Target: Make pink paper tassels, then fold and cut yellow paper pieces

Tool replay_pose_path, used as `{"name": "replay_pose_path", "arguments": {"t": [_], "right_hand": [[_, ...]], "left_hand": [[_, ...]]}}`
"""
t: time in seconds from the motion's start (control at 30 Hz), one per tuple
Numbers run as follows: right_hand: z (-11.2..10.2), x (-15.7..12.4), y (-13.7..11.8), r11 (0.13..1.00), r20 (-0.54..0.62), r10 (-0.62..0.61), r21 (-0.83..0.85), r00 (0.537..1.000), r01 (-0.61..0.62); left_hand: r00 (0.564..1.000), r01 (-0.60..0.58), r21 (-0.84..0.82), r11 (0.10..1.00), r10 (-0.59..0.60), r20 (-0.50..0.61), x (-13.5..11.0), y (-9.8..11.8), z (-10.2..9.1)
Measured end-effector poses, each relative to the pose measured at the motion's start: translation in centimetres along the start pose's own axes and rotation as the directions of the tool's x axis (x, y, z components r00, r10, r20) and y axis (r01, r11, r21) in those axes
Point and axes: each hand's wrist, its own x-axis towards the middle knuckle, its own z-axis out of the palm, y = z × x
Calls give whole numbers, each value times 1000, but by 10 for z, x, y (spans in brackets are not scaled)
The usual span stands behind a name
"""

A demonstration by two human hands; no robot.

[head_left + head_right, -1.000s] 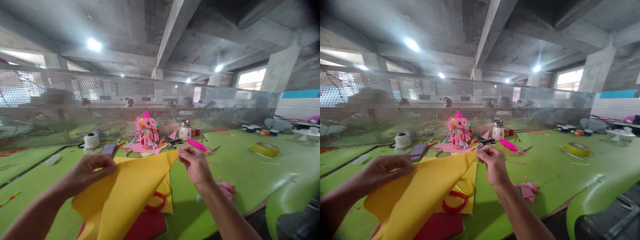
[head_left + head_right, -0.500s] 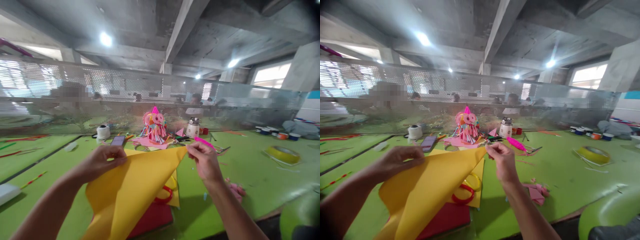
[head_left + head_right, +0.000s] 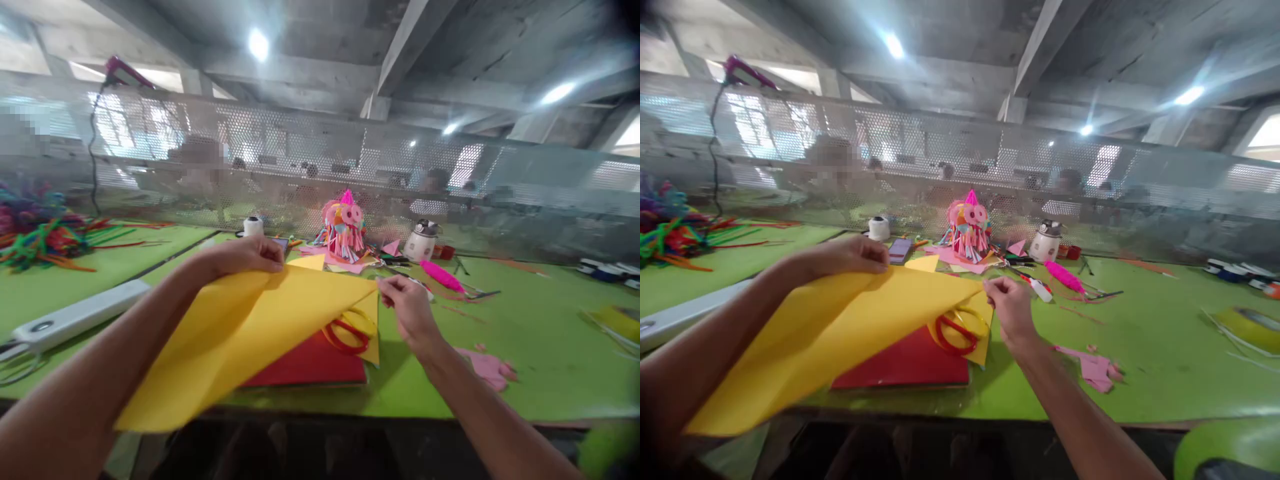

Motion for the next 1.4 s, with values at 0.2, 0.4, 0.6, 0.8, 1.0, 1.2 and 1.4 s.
{"name": "replay_pose_path", "arguments": {"t": [0.2, 0.4, 0.6, 0.8, 1.0, 1.2, 1.4], "right_hand": [[10, -36, 36, 936, 20, 4, -351, 1000, 3], [4, -72, 46, 841, 103, -49, -532, 993, 97], [-1, -85, 49, 719, 217, -107, -657, 970, 226], [1, -87, 46, 636, 312, -117, -706, 943, 312], [7, -95, 39, 647, 303, -1, -727, 953, 232], [10, -110, 27, 415, 454, -261, -745, 852, 523], [6, -104, 28, 241, 799, -215, -514, 562, 823]], "left_hand": [[976, 64, 122, 991, -87, 201, 7, -55, 29], [925, -13, 299, 954, -102, 365, 22, -69, 54], [939, -67, 415, 907, -83, 333, 28, -65, 60], [942, -117, 521, 845, -71, 327, 17, -54, 61], [933, -166, 597, 785, -71, 353, 15, -46, 62], [938, -151, 652, 743, -101, 333, 12, -41, 67], [947, -102, 687, 720, -142, 289, 7, -33, 69]]}}
